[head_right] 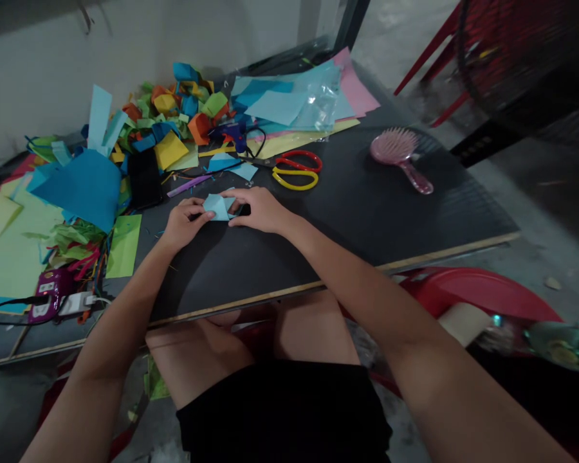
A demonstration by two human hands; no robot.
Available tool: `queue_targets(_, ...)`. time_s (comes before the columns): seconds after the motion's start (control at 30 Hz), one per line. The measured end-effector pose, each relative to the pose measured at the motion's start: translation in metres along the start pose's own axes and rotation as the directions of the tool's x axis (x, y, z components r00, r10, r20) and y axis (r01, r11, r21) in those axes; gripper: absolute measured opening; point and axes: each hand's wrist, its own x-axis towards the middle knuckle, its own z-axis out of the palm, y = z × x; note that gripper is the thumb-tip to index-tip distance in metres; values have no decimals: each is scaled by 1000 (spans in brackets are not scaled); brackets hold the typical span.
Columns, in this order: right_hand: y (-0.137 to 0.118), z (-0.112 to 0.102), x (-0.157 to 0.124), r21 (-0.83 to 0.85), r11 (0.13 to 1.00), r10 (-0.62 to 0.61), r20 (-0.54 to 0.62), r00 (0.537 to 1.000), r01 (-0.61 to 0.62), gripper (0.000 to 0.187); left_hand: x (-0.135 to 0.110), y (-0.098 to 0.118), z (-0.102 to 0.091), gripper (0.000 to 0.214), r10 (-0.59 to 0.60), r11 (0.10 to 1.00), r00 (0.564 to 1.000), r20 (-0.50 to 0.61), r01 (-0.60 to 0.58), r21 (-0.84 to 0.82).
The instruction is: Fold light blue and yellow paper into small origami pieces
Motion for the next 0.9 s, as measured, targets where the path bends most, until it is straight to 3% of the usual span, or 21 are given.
queue_targets(0.17, -1, 2, -1, 80, 997, 1, -30, 1000, 2, 52, 2, -1, -2, 18, -8, 1000, 1000, 12, 9, -27)
queue_targets(0.4, 4, 8, 0, 250, 968, -53, 77, 996, 32, 61, 2, 1, -4, 18, 21, 999, 998, 54, -19, -39)
queue_targets(0.57, 0, 6, 0, 212, 977, -70, 143, 987, 38, 58, 2, 3, -8, 21, 187, 972, 977, 105, -168, -166)
queue_targets(0.9, -5, 7, -1, 154, 988, -14, 123, 992, -5, 67, 2, 15, -10, 24, 183, 967, 969, 167, -147, -207)
